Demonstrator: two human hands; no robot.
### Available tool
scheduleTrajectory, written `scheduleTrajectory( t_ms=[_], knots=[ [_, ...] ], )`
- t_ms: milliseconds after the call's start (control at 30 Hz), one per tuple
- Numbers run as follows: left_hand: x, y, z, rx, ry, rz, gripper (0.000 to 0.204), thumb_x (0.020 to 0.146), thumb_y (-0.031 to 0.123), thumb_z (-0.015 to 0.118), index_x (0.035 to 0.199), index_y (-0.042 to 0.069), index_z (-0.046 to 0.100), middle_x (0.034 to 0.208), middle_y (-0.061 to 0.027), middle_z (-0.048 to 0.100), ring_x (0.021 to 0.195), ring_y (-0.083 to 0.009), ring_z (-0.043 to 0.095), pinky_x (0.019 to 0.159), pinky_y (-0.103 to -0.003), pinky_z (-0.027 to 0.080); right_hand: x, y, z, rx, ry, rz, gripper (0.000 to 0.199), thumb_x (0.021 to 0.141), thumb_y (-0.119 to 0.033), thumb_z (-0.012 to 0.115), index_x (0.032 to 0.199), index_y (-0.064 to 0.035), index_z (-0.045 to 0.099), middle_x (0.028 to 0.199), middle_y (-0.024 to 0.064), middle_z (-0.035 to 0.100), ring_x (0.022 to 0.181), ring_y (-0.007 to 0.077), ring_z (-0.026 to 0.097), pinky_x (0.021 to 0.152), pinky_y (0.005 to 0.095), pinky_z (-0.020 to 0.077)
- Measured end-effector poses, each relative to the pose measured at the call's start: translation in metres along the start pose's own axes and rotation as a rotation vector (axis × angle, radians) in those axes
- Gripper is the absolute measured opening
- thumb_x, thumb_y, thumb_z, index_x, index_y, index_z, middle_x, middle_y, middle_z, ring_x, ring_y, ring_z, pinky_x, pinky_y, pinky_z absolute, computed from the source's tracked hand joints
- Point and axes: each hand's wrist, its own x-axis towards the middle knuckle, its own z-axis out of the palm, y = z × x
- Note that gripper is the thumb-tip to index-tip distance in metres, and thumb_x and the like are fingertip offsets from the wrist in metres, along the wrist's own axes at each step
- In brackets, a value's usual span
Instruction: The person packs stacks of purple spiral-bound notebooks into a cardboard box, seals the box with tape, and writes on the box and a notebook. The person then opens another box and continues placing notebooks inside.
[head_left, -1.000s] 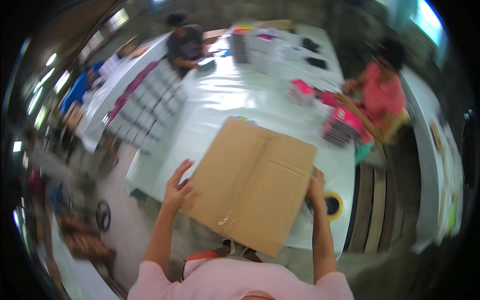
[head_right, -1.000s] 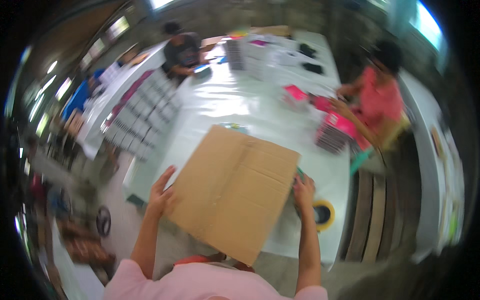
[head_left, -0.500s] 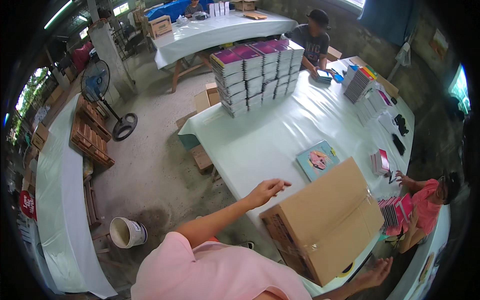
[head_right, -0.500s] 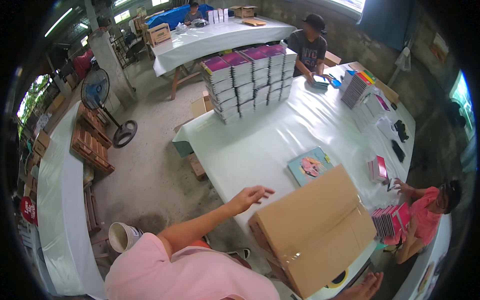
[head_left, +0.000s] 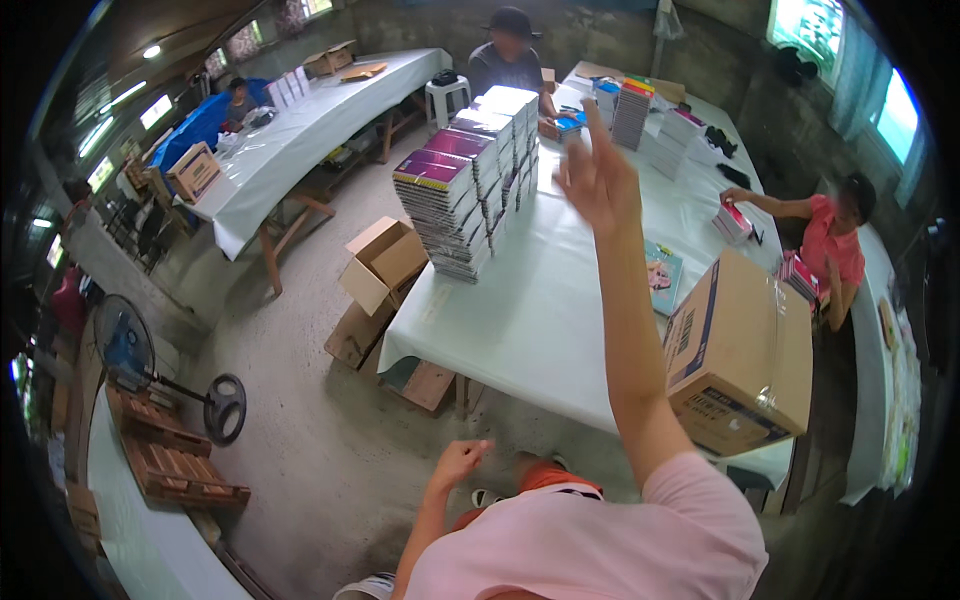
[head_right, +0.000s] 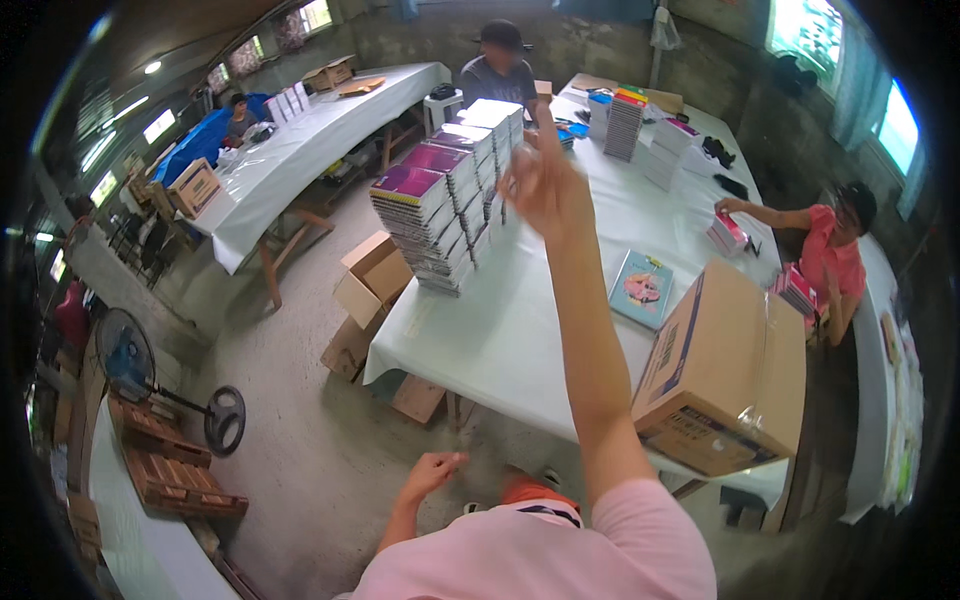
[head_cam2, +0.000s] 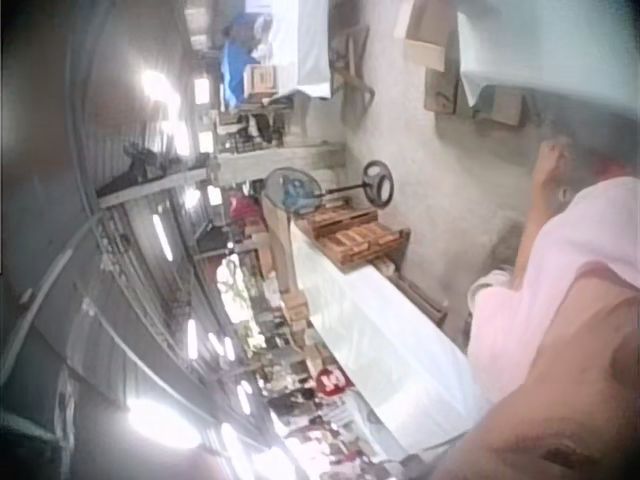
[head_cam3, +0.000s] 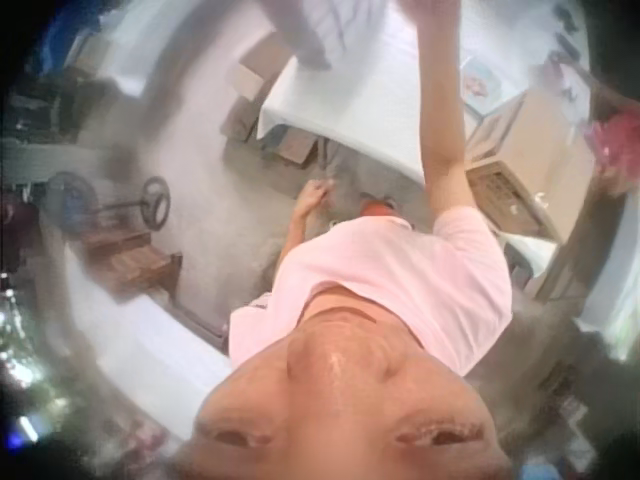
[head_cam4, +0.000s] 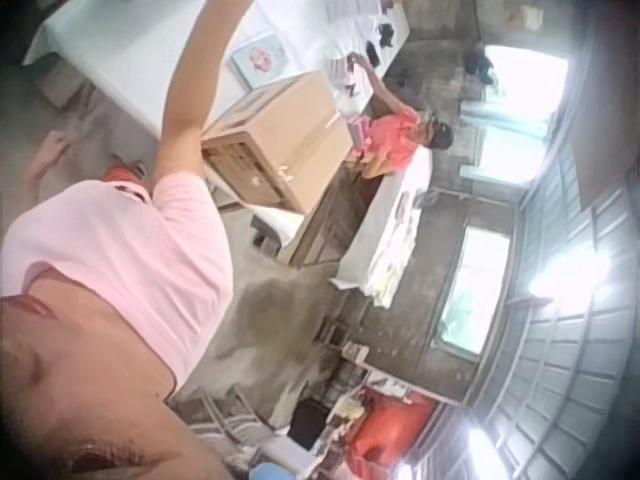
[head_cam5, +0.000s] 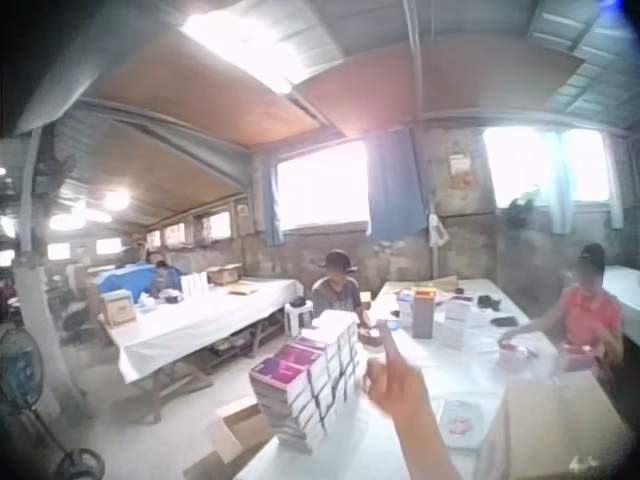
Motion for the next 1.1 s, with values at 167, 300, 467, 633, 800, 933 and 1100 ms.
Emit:
scheduleTrajectory(
  t_ms=[167, 300, 467, 633, 800, 933, 1100],
  knots=[
    [-0.016, -0.037, -0.078, 0.112, 0.257, 0.295, 0.068, 0.081, 0.030, 0.067, 0.139, 0.009, 0.037, 0.105, -0.0133, 0.059, 0.083, -0.0181, 0.059, 0.073, -0.031, 0.048, 0.034, 0.111, -0.005, -0.390, 0.164, 0.094, 0.044, 0.088, -0.021, 0.055, 0.129, -0.0078, 0.045, 0.090, 0.0059, 0.060, 0.083, 0.0140, 0.054, 0.075, 0.0304, 0.0442],
    [-0.015, -0.047, -0.165, -0.009, 0.306, 0.133, 0.069, 0.079, 0.030, 0.070, 0.137, 0.010, 0.039, 0.115, -0.0155, 0.055, 0.096, -0.0227, 0.058, 0.080, -0.035, 0.048, -0.073, 0.232, -0.011, -0.354, -0.274, 0.758, 0.046, 0.085, -0.034, 0.061, 0.120, -0.0039, 0.056, 0.085, 0.0093, 0.063, 0.070, 0.0191, 0.062, 0.085, 0.0345, 0.0448],
    [-0.002, -0.101, -0.280, 0.003, 0.535, 0.014, 0.068, 0.075, 0.031, 0.074, 0.133, 0.010, 0.045, 0.113, -0.0146, 0.056, 0.089, -0.0228, 0.060, 0.078, -0.035, 0.050, -0.108, 0.356, -0.022, -1.462, -0.934, 1.398, 0.053, 0.085, -0.037, 0.060, 0.131, -0.0155, 0.047, 0.119, 0.0121, 0.058, 0.109, 0.0289, 0.055, 0.087, 0.0429, 0.0445],
    [0.060, -0.081, -0.393, 0.145, 0.556, -0.045, 0.075, 0.070, 0.029, 0.076, 0.134, 0.008, 0.041, 0.120, -0.0194, 0.052, 0.098, -0.0279, 0.057, 0.086, -0.038, 0.047, -0.074, 0.462, -0.102, -1.480, -0.342, 0.823, 0.043, 0.081, -0.030, 0.063, 0.119, -0.0117, 0.055, 0.112, 0.0148, 0.059, 0.104, 0.0337, 0.055, 0.090, 0.0427, 0.0446],
    [0.201, -0.051, -0.483, 0.345, 0.511, 0.054, 0.092, 0.067, 0.029, 0.077, 0.139, 0.002, 0.027, 0.132, -0.0250, 0.040, 0.122, -0.0366, 0.040, 0.102, -0.040, 0.036, -0.042, 0.528, -0.158, -1.849, -0.165, 0.712, 0.036, 0.082, -0.029, 0.062, 0.115, -0.0135, 0.058, 0.098, 0.0096, 0.062, 0.098, 0.0272, 0.057, 0.102, 0.0432, 0.0328],
    [0.348, -0.033, -0.559, 0.288, 0.461, -0.077, 0.105, 0.065, 0.032, 0.079, 0.142, 0.001, 0.016, 0.139, -0.0270, 0.031, 0.129, -0.0372, 0.032, 0.107, -0.040, 0.030, -0.048, 0.549, -0.171, -2.070, -0.126, 0.558, 0.030, 0.080, -0.031, 0.064, 0.104, -0.0136, 0.064, 0.079, 0.0048, 0.061, 0.083, 0.0213, 0.059, 0.106, 0.0446, 0.0265],
    [0.488, -0.049, -0.637, 0.316, 0.481, -0.233, 0.111, 0.063, 0.034, 0.080, 0.144, 0.004, 0.011, 0.145, -0.0265, 0.021, 0.137, -0.0365, 0.016, 0.111, -0.040, 0.023, -0.043, 0.553, -0.179, -2.109, -0.013, 0.716, 0.025, 0.075, -0.026, 0.067, 0.096, -0.0134, 0.065, 0.071, 0.0036, 0.058, 0.073, 0.0195, 0.058, 0.103, 0.0427, 0.0299]
  ],
)
